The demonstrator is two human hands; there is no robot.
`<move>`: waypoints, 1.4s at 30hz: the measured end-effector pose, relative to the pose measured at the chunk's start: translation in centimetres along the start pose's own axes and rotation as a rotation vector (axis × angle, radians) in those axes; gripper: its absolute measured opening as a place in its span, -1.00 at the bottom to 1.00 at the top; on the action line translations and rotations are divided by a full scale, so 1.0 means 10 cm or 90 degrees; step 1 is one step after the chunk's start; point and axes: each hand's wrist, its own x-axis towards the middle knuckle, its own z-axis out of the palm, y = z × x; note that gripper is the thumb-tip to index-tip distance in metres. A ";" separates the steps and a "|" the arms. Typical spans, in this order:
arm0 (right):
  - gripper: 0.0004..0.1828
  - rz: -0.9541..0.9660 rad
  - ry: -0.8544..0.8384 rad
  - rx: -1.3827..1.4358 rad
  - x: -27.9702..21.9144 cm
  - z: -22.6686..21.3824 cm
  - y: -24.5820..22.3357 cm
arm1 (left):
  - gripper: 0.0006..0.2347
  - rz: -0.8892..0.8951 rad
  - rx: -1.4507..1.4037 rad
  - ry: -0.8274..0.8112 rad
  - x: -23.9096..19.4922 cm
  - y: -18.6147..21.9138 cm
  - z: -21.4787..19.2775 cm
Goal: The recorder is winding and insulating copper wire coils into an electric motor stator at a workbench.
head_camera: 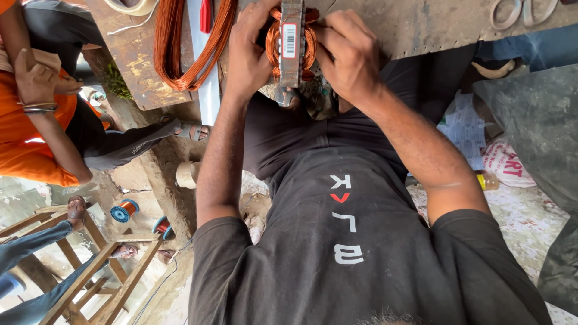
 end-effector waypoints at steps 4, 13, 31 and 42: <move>-0.89 -0.009 0.004 0.004 -0.13 0.08 0.18 | -0.62 -0.018 -0.010 -0.027 0.03 0.09 -0.10; -0.92 -0.018 0.017 0.025 -0.04 0.08 0.12 | -0.66 -0.020 -0.027 -0.036 0.05 0.16 -0.13; -0.60 0.112 -0.092 0.139 0.03 -0.08 0.07 | -0.61 -0.019 -0.055 -0.035 0.05 0.01 -0.08; -0.72 0.160 -0.061 0.140 0.09 0.00 0.14 | -0.66 -0.024 -0.031 -0.066 -0.02 -0.09 -0.11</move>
